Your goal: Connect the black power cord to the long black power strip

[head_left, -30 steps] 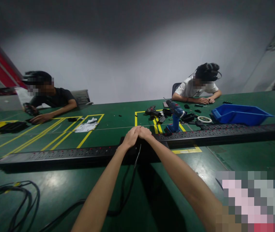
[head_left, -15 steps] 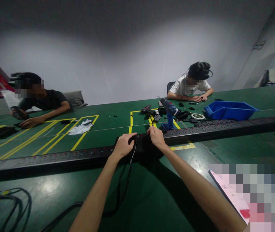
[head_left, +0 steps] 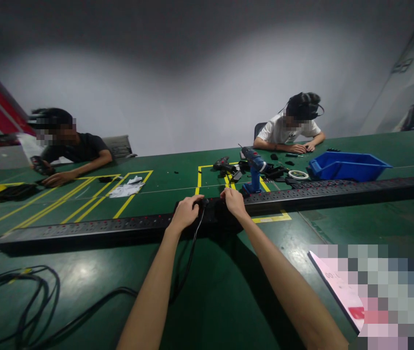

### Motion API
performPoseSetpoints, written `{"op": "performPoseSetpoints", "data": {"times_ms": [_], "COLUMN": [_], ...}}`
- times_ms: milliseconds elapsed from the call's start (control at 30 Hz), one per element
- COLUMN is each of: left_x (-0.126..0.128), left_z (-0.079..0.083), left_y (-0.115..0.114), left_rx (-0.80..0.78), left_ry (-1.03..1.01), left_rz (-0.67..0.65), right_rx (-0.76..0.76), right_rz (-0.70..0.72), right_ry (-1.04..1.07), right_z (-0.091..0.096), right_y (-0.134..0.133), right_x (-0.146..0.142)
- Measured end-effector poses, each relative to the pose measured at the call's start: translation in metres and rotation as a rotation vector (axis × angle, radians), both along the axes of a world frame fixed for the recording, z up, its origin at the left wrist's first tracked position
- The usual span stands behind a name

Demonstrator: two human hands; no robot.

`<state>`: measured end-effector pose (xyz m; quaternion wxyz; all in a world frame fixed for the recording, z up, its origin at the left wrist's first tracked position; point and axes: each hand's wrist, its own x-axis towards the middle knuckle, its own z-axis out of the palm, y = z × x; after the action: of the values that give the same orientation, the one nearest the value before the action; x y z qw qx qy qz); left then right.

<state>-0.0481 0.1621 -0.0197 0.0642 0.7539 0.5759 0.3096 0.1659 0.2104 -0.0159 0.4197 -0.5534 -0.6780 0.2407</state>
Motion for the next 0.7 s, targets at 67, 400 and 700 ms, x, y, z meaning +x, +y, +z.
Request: {"op": "performPoseSetpoints", "data": {"times_ms": [67, 400, 700], "left_x": [-0.001, -0.003, 0.002], "left_z": [-0.001, -0.006, 0.001], "left_y": [0.002, 0.003, -0.002], "left_rx": [-0.026, -0.016, 0.008], "left_ry": [-0.019, 0.036, 0.116], "left_rz": [0.010, 0.083, 0.098], "right_rx": [-0.016, -0.021, 0.058], "right_rz": [-0.003, 0.015, -0.032], "right_ry": [0.043, 0.144, 0.227], "right_z": [0.001, 0.006, 0.015], "right_y": [-0.001, -0.002, -0.012], "right_x": [0.001, 0.003, 0.000]}}
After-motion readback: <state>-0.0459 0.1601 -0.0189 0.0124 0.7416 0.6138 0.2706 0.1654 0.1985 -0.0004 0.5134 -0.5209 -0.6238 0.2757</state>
